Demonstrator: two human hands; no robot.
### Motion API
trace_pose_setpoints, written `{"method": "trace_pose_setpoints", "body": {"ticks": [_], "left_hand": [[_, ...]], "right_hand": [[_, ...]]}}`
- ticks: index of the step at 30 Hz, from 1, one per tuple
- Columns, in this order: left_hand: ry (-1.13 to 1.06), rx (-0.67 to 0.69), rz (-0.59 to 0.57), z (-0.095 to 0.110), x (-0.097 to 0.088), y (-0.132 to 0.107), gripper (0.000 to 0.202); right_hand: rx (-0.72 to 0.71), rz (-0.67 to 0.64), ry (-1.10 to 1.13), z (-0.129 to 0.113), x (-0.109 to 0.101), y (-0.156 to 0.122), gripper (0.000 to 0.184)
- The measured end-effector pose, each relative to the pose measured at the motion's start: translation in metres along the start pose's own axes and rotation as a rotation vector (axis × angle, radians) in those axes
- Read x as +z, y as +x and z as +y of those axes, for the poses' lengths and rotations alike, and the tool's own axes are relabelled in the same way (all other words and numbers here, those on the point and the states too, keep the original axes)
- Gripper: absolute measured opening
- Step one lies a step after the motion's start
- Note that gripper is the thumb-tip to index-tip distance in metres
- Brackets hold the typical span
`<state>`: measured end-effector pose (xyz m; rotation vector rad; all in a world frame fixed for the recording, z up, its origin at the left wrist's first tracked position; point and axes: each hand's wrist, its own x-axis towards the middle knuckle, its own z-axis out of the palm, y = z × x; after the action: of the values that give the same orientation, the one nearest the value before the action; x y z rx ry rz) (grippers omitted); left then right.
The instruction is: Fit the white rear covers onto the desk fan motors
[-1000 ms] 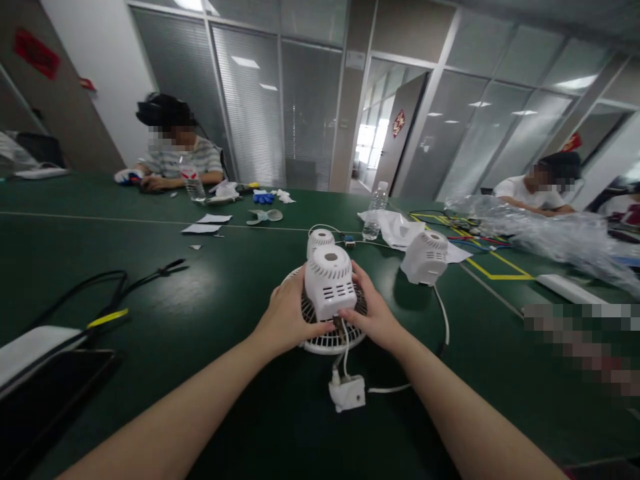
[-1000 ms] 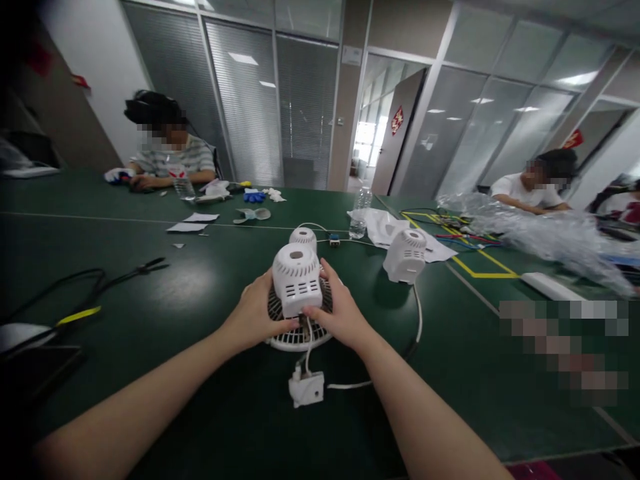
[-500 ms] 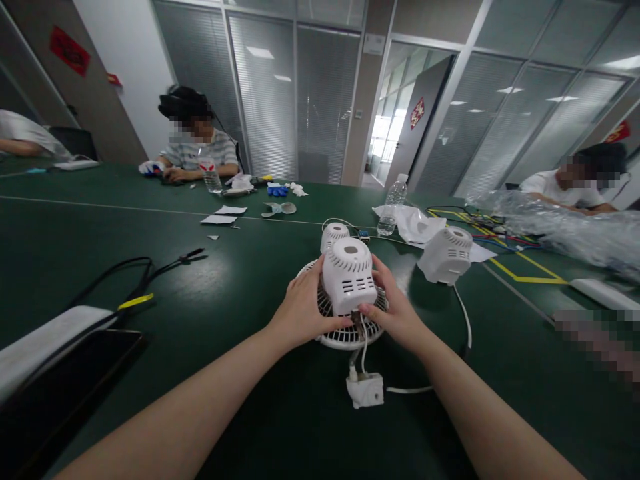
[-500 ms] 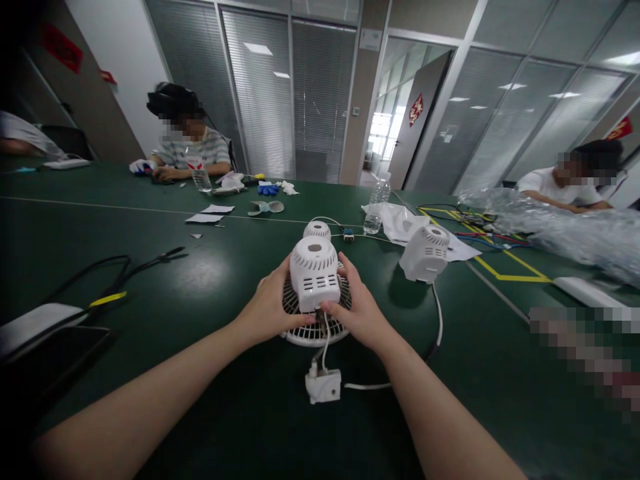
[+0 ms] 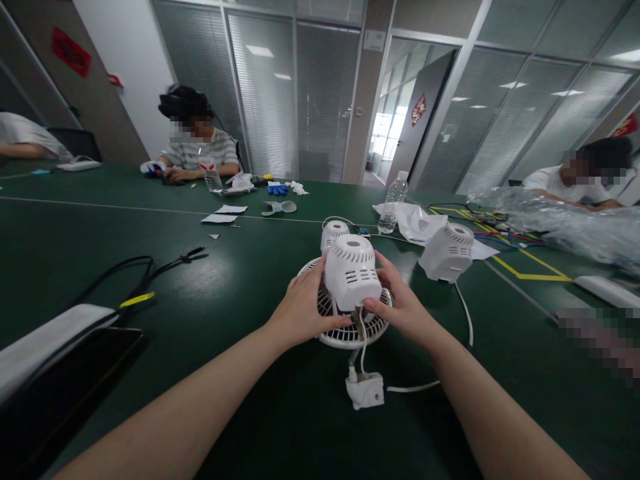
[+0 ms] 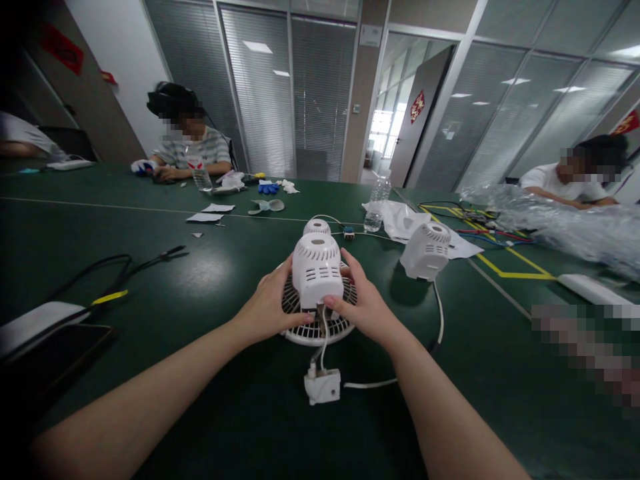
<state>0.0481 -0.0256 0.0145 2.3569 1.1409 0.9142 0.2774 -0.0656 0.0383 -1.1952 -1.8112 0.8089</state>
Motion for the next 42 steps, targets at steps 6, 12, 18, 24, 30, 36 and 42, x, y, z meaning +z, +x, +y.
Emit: {"method": "trace_pose_setpoints", "body": {"ticks": [6,12,18,24,30,36,42], "left_hand": [[-0.016,0.004,0.006,0.0012,0.0003,-0.0021,0.119],[-0.025,0.024,0.012,0.0019,0.0006,-0.0025,0.119],[-0.034,0.013,0.006,0.0042,-0.0005,-0.0034,0.122],[-0.016,0.006,0.014,0.0010,0.0037,-0.0048,0.126],[0.001,0.012,0.012,0.0024,0.0034,-0.0049,0.122],[-0.024,0.015,0.005,0.0032,0.0019,-0.0051,0.123],[-0.037,0.018,0.011,0.0025,0.0026,-0.0059,0.124]], "right_hand": [[-0.032,0.014,-0.072,0.0023,-0.0020,-0.0003,0.097],[-0.087,0.032,-0.104,-0.0012,-0.0014,-0.0012,0.094],[-0.103,0.063,-0.112,-0.0045,0.0008,-0.0017,0.087],[-0.109,0.111,-0.120,-0.0013,0.0013,-0.0007,0.081],[-0.129,0.183,-0.162,-0.0006,0.0021,-0.0021,0.072],[-0.160,0.245,-0.238,-0.0013,0.0020,-0.0029,0.070],[-0.177,0.252,-0.262,-0.0013,0.0010,-0.0022,0.070]]}}
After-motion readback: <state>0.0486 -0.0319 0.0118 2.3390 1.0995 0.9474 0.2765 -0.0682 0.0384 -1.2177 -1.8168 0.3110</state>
